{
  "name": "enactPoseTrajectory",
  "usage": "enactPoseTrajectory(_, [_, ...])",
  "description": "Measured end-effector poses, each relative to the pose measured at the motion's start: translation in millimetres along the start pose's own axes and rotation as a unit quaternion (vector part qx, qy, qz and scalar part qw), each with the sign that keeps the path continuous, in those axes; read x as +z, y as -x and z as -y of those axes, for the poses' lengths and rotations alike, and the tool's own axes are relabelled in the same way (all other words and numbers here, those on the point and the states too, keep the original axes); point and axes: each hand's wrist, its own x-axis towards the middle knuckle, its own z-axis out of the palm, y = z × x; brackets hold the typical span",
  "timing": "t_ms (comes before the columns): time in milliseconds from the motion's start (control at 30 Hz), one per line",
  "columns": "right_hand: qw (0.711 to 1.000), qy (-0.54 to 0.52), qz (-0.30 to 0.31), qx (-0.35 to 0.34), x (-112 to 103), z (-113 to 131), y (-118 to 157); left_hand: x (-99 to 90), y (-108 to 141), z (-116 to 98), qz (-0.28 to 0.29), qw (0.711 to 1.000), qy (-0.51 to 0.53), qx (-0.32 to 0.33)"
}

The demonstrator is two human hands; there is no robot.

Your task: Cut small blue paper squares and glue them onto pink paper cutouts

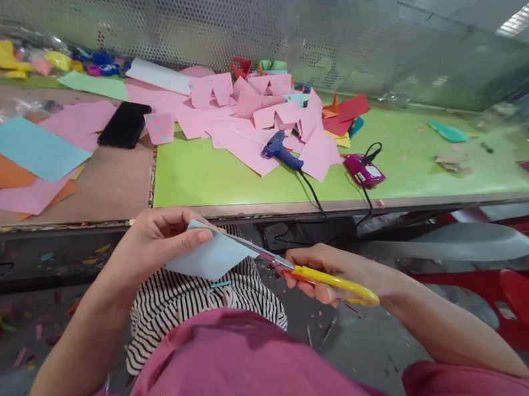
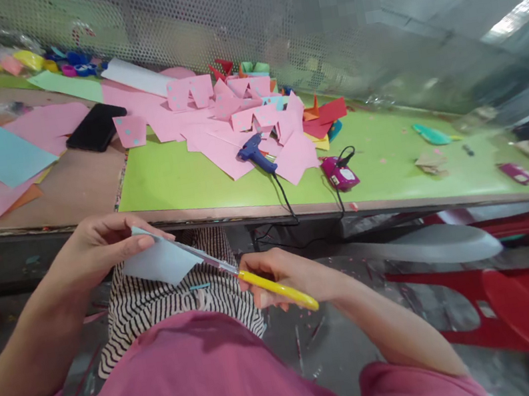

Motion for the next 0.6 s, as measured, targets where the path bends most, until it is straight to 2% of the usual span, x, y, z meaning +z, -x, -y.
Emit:
enactPoseTrajectory(167, [1.0, 0.012, 0.002, -0.008, 0.8, -2.5, -1.8, 0.3, 1.1, 4.8, -0.027, 1.0, -0.009, -0.007])
enactPoseTrajectory(600, [0.998, -0.003, 0.025, -0.058, 5.1, -3.4, -4.0, 5.8, 0.2, -1.6, -0.011, 0.999, -0.02, -0.033])
